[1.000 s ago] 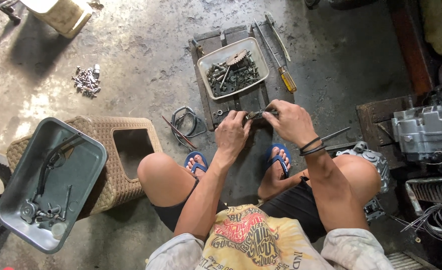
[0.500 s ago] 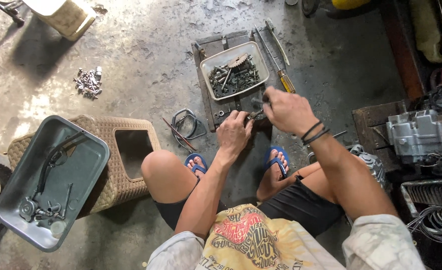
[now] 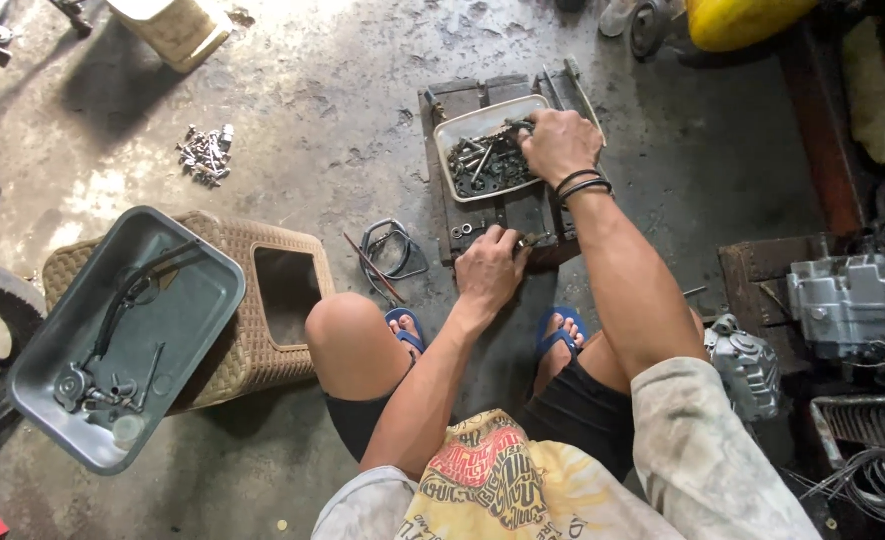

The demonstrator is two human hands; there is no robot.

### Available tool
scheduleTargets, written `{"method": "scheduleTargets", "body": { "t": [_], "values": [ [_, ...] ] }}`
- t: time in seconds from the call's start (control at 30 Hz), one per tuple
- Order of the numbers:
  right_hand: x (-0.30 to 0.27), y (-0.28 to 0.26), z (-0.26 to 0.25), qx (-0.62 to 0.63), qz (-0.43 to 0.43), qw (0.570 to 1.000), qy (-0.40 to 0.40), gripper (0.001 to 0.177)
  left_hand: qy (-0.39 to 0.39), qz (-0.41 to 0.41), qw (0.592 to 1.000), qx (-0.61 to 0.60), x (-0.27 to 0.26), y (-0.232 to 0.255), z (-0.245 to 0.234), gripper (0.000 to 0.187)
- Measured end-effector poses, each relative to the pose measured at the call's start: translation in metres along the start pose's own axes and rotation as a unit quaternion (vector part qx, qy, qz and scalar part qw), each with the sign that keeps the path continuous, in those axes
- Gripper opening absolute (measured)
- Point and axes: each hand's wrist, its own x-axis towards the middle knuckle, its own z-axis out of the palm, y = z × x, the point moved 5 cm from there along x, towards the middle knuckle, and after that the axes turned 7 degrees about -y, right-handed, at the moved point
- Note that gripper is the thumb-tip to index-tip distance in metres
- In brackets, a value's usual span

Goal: Sorting through a tray of fasteners and inspecting a motorcycle engine component

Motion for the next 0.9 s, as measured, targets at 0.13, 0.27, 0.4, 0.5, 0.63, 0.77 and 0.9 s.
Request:
{"method": "scheduleTargets", "body": {
  "t": [0.13, 0.27, 0.4, 0.5, 0.63, 0.77, 0.9],
  "values": [
    [-0.009, 0.003, -0.016, 0.040, 0.009, 0.999, -0.004, 0.030, 0.003, 0.006, 1.000, -0.001, 0.000, -0.001, 0.001, 0.022],
    [-0.031, 0.010, -0.049, 0.120, 0.020, 0.992, -0.026, 0.039, 0.015, 0.017, 1.000, 0.000, -0.003, 0.005, -0.006, 0.021],
    [-0.051, 0.022, -0.077, 0.260, 0.029, 0.965, -0.034, 0.036, 0.028, 0.024, 0.999, 0.003, 0.000, 0.009, -0.012, 0.023],
    [-0.054, 0.040, -0.084, 0.334, 0.005, 0.943, -0.008, 0.040, 0.021, 0.020, 1.000, 0.008, 0.003, 0.009, -0.011, 0.022],
    [-0.065, 0.046, -0.101, 0.394, -0.017, 0.919, -0.017, 0.047, 0.014, 0.022, 1.000, 0.006, 0.003, 0.010, -0.010, 0.023],
    [-0.071, 0.047, -0.109, 0.456, -0.049, 0.888, -0.014, 0.032, 0.016, 0.012, 1.000, 0.002, 0.004, 0.009, -0.009, 0.023],
    [-0.079, 0.037, -0.119, 0.457, -0.077, 0.886, 0.011, 0.029, 0.013, 0.018, 1.000, 0.008, 0.005, 0.007, -0.005, 0.024]
  ]
}}
